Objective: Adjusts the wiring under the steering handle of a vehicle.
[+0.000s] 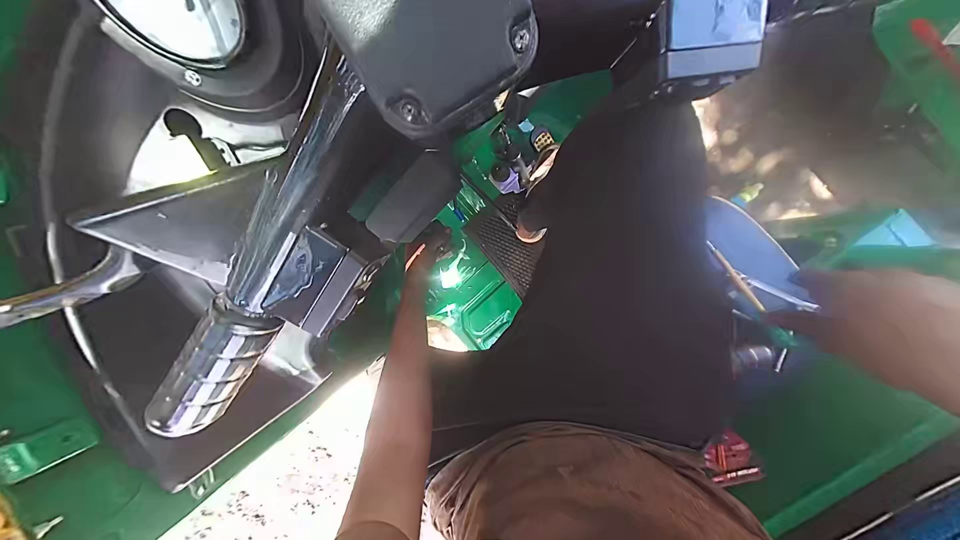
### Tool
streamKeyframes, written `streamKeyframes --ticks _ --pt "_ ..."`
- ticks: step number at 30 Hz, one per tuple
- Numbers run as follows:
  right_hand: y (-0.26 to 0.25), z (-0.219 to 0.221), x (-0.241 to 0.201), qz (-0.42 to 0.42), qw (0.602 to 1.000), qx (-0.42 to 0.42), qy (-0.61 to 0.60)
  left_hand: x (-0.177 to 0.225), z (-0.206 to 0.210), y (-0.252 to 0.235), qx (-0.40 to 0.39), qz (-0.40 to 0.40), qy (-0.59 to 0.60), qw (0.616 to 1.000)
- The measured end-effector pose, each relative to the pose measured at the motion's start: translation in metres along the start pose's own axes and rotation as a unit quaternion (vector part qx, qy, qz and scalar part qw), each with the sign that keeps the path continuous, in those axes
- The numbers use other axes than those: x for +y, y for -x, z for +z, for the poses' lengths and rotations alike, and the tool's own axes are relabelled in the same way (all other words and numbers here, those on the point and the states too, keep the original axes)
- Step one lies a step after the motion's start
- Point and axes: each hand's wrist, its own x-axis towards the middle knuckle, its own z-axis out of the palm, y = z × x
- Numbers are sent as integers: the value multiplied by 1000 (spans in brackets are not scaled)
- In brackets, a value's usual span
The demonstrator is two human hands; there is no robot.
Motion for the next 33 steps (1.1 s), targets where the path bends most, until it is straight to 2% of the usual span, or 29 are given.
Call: streamKeyframes --ticks 2,4,5,6,7,9,10,11,13,16,23,26,28,30,33 --pt "19 -21 -12 -129 970 199 -58 4 0 10 -5 -5 33 999" --pt "33 -43 -65 -294 890 325 -128 14 2 22 5 -21 64 998" --pt "32 -48 -100 -373 843 344 -177 19 4 30 0 -40 84 996" --pt "22 -47 -136 -443 813 303 -228 24 4 36 -10 -60 112 992" --pt "6 -43 -171 -478 813 210 -258 30 5 40 -23 -77 139 987" --pt "-37 -32 -237 -440 868 -16 -231 41 8 49 -39 -103 168 980" --pt "-59 -25 -266 -398 886 -89 -220 49 9 52 -47 -112 175 977" --pt "-76 -15 -290 -353 895 -137 -237 57 10 57 -49 -124 174 976" --pt "-94 0 -317 -272 892 -167 -320 71 14 65 -38 -151 177 972" --pt "-96 11 -327 -212 859 -169 -433 84 20 71 -12 -168 201 965" --pt "-102 36 -325 -233 732 -292 -569 79 24 69 58 -153 198 966" --pt "-102 41 -327 -223 707 -293 -604 83 25 73 96 -170 152 969" --pt "-97 44 -328 -216 710 -252 -621 85 27 79 104 -177 144 968" --pt "-94 47 -330 -224 727 -200 -617 86 29 82 117 -181 138 967" --pt "-95 46 -335 -260 793 -71 -546 91 25 83 134 -203 57 968"
